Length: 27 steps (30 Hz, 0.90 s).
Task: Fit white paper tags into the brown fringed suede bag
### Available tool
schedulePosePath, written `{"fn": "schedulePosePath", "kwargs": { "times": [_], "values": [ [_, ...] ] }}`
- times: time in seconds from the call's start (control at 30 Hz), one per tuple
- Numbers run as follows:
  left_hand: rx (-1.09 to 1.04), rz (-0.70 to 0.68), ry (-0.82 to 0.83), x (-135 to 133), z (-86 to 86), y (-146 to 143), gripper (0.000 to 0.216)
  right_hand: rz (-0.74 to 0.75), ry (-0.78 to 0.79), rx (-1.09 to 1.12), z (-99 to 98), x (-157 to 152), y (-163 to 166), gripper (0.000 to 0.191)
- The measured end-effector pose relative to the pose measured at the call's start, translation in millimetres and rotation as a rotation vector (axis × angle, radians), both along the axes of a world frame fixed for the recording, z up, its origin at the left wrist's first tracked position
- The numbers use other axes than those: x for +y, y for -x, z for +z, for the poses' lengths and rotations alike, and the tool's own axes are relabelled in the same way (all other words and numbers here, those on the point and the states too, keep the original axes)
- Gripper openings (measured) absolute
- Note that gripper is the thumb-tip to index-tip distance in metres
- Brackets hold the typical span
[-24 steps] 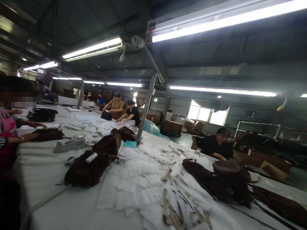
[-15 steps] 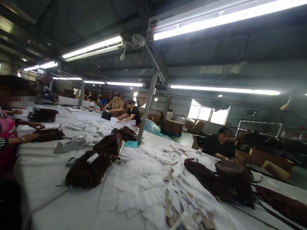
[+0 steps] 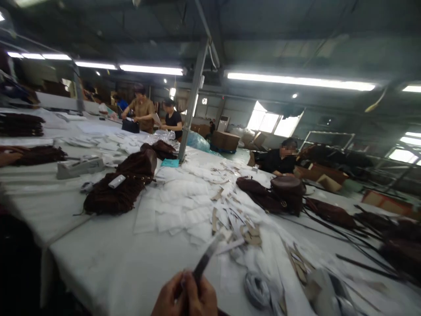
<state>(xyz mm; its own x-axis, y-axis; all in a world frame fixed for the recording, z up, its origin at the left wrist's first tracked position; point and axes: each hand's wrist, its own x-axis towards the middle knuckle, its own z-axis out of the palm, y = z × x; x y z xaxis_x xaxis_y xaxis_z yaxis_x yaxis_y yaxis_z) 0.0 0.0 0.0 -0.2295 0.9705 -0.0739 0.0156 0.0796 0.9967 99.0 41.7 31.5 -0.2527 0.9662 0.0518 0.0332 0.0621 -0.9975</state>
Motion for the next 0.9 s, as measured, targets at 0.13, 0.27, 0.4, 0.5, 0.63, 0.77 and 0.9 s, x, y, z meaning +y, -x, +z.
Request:
{"fn": "schedulePosePath", "kwargs": {
  "times": [0.13, 0.27, 0.4, 0.5, 0.63, 0.77, 0.9],
  "values": [
    [-0.115, 0.008, -0.087, -15.0, -3.8, -2.8, 0.042, 0.119, 0.093, 0.033, -18.3, -16.7, -2.1, 0.039],
    [-0.017, -0.001, -0.074, -31.2, -12.5, 9.4, 0.042, 0.087, 0.179, 0.060, -23.7, -8.3, -15.7, 0.044],
    [0.011, -0.068, -0.052, -42.0, -19.4, 12.5, 0.044, 0.106, 0.112, 0.004, -20.7, -2.9, -18.7, 0.043],
    [0.037, 0.022, 0.004, -42.6, -16.9, 6.0, 0.045, 0.173, -0.020, -0.156, -30.8, -15.5, -13.4, 0.037],
    [0.025, 0.102, -0.004, -40.2, -19.9, 1.6, 0.040, 0.055, -0.187, -0.301, -83.4, -41.4, -8.5, 0.044],
    [-0.326, -0.022, -0.036, -40.9, -34.8, 9.4, 0.064, -0.058, -0.139, -0.225, -132.8, -51.1, -10.0, 0.051],
    [-0.385, 0.124, 0.017, -37.9, -43.4, 10.3, 0.048, -0.047, -0.085, -0.117, -122.7, -50.4, -10.1, 0.042]
  ]
}}
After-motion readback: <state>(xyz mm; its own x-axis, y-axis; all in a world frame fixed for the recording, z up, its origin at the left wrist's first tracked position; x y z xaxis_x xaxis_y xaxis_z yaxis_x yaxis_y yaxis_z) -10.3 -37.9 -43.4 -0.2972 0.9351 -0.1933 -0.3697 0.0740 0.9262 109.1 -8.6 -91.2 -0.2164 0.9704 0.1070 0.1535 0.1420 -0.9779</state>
